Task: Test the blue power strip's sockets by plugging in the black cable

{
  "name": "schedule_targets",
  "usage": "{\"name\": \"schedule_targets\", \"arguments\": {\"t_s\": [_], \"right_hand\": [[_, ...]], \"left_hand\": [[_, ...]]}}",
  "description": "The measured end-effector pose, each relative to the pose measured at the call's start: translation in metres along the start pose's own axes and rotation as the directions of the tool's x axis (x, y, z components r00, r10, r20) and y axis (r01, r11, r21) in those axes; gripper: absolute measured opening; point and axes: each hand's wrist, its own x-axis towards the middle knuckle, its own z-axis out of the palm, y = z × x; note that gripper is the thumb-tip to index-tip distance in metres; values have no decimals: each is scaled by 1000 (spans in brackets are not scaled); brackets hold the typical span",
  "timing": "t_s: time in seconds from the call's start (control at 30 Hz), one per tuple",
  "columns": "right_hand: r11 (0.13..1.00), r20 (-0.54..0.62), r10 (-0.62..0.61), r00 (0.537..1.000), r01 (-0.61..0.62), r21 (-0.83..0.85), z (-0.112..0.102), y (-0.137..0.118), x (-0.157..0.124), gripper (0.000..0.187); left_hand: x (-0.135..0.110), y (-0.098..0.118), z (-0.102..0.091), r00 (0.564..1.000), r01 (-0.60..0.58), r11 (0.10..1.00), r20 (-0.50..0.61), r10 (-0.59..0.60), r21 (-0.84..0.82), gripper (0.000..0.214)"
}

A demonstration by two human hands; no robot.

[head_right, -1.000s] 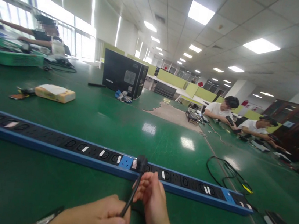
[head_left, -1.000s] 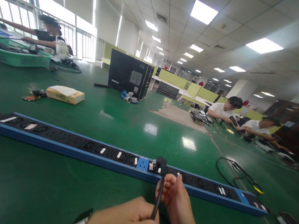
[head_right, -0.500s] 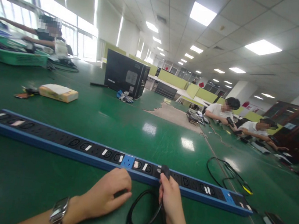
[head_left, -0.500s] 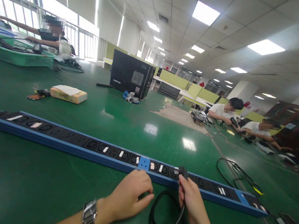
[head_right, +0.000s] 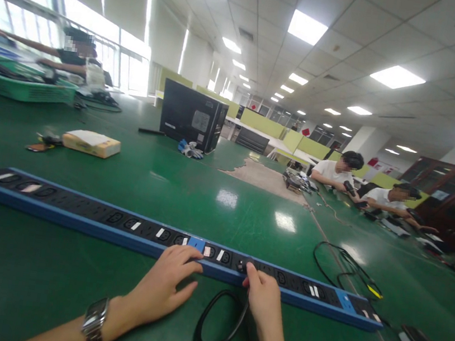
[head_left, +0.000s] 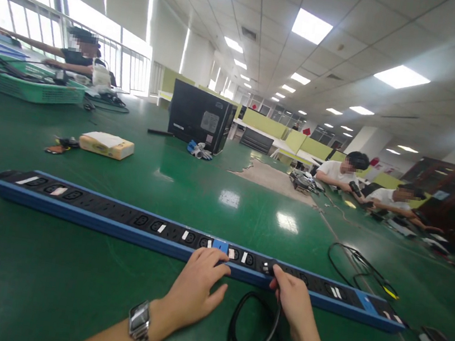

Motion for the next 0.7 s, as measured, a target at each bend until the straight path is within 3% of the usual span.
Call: {"name": "schedule_targets", "arguments": {"t_s": [0.33, 0.7], "right_hand": [[899, 173, -54, 983, 124, -421, -12, -42, 44, 47], [817, 364, -51, 930, 249, -520, -25, -63, 44, 41]], "left_hand": [[-1, 0, -2, 1000, 2, 1000, -10, -2, -20, 18], [-1, -1, -4, 1000, 9, 997, -23, -10, -78, 19]]}}
